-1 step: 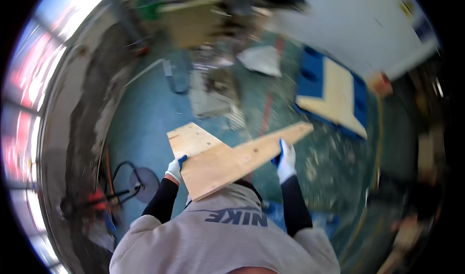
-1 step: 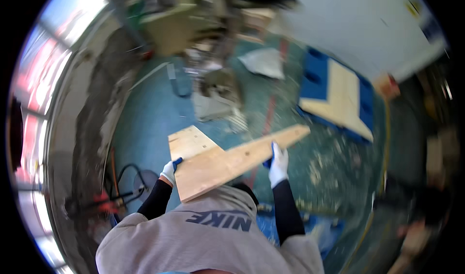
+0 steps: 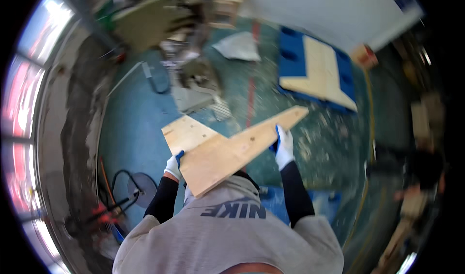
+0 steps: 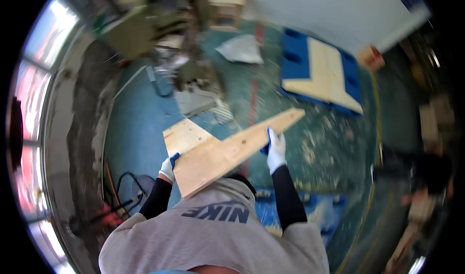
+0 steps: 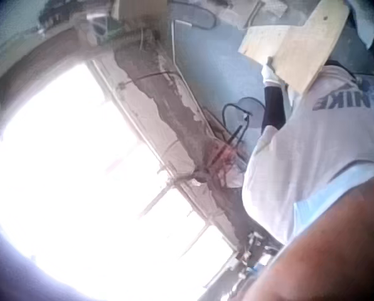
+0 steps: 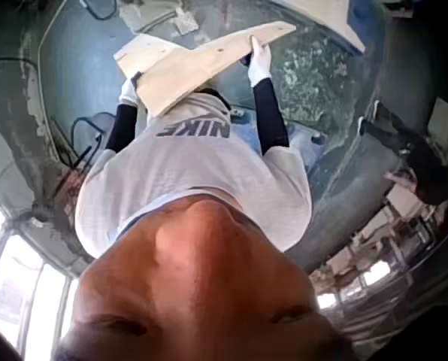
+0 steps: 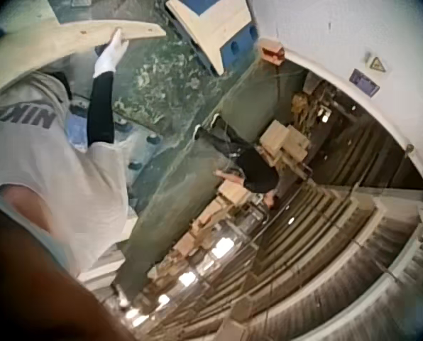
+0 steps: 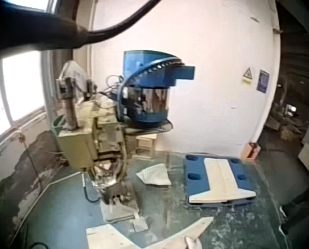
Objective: The person places an L-shaped wooden panel into an industrial riveting machine, applies rivets to pre-drilled holes, and then stacks the finished panel onto a blue pallet.
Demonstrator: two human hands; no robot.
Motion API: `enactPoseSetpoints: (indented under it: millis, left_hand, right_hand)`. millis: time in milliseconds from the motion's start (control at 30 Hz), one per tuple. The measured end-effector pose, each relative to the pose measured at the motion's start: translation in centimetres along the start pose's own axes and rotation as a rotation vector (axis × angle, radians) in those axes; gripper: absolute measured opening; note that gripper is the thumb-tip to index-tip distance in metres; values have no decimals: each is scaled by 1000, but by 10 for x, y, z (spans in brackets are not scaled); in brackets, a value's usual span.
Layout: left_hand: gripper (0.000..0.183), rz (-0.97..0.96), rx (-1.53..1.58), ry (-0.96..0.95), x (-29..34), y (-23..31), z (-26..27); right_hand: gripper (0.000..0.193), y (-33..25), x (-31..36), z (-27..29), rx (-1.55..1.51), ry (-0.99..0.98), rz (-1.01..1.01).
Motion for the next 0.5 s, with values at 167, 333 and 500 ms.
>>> enactPoseSetpoints:
  millis: [167,333,500]
  left_hand:
    - [25,143,-303,-225,-26,-86,-232]
    - [29,-143,-478,-320,-49,-142,-406]
    - [29,-225,-558,-529,-88,-194,-574]
  right_hand:
    - [41,-122,35,217,75,505,183]
    - [47,-222,76,300,731,1085,617]
    - [36,-245,-77,332,655,603,414]
Point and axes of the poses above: each hand's wrist, its own x-axis away from the middle knuckle, its own z-axis out of the back of the hand, y = z × x, the point moved 5 cm from there along -x, towards the middle knuckle, and after that the axes turned 7 degrees about -x, right-handed, at the moved point
